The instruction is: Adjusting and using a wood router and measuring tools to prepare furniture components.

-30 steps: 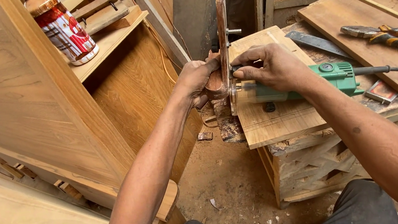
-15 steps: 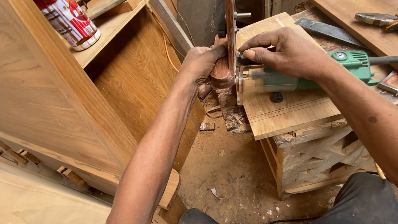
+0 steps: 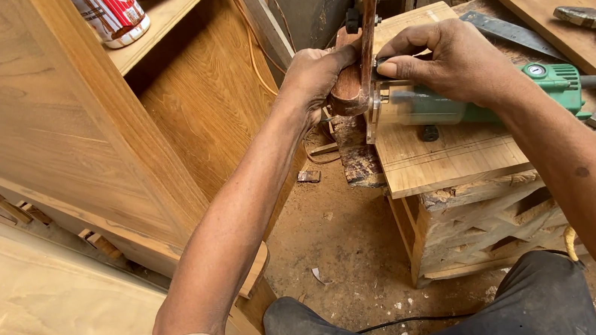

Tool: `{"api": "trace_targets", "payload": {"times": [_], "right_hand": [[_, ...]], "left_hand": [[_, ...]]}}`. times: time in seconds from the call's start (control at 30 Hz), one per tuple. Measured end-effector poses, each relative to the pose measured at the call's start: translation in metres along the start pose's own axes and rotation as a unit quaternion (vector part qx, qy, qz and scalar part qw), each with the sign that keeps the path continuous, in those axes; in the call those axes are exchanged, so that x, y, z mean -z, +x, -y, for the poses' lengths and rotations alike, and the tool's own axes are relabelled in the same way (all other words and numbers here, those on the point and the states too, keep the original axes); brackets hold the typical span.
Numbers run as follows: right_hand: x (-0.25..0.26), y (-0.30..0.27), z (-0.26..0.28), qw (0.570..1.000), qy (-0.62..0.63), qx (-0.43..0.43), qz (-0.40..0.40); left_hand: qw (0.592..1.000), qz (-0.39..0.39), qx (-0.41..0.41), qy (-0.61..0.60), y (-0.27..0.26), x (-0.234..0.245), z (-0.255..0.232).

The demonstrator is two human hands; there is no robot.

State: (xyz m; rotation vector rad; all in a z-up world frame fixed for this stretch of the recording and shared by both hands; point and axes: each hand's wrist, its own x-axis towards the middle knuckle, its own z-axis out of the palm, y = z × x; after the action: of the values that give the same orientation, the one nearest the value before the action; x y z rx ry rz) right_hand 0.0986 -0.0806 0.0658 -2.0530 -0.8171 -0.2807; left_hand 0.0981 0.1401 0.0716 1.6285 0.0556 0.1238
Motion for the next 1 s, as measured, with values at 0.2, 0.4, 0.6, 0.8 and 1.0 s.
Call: {"api": "trace_targets", "payload": {"times": [0.2, 0.4, 0.6, 0.8, 1.0], "right_hand": [[0.0, 0.003, 0.006, 0.999, -0.016, -0.029, 0.013], [0.0, 0.001, 0.004, 0.999, -0.026, -0.017, 0.025], [-0.007, 0.0, -0.005, 0.997, -0.074, 0.017, -0.022], [-0.005, -0.003, -0.002, 0.995, -0.061, 0.073, -0.006], [-0.009, 0.0, -0.011, 0.993, -0.094, 0.073, -0.021]], "left_hand": [[0.999, -0.011, 0.004, 0.036, -0.008, -0.006, -0.01], [0.999, -0.018, 0.001, 0.045, -0.006, -0.006, -0.007], [0.999, -0.021, 0.006, 0.044, -0.008, -0.007, -0.01], [0.998, -0.02, 0.004, 0.067, -0.008, -0.006, -0.009], [0.997, -0.021, 0.007, 0.081, -0.011, -0.007, -0.012]]}}
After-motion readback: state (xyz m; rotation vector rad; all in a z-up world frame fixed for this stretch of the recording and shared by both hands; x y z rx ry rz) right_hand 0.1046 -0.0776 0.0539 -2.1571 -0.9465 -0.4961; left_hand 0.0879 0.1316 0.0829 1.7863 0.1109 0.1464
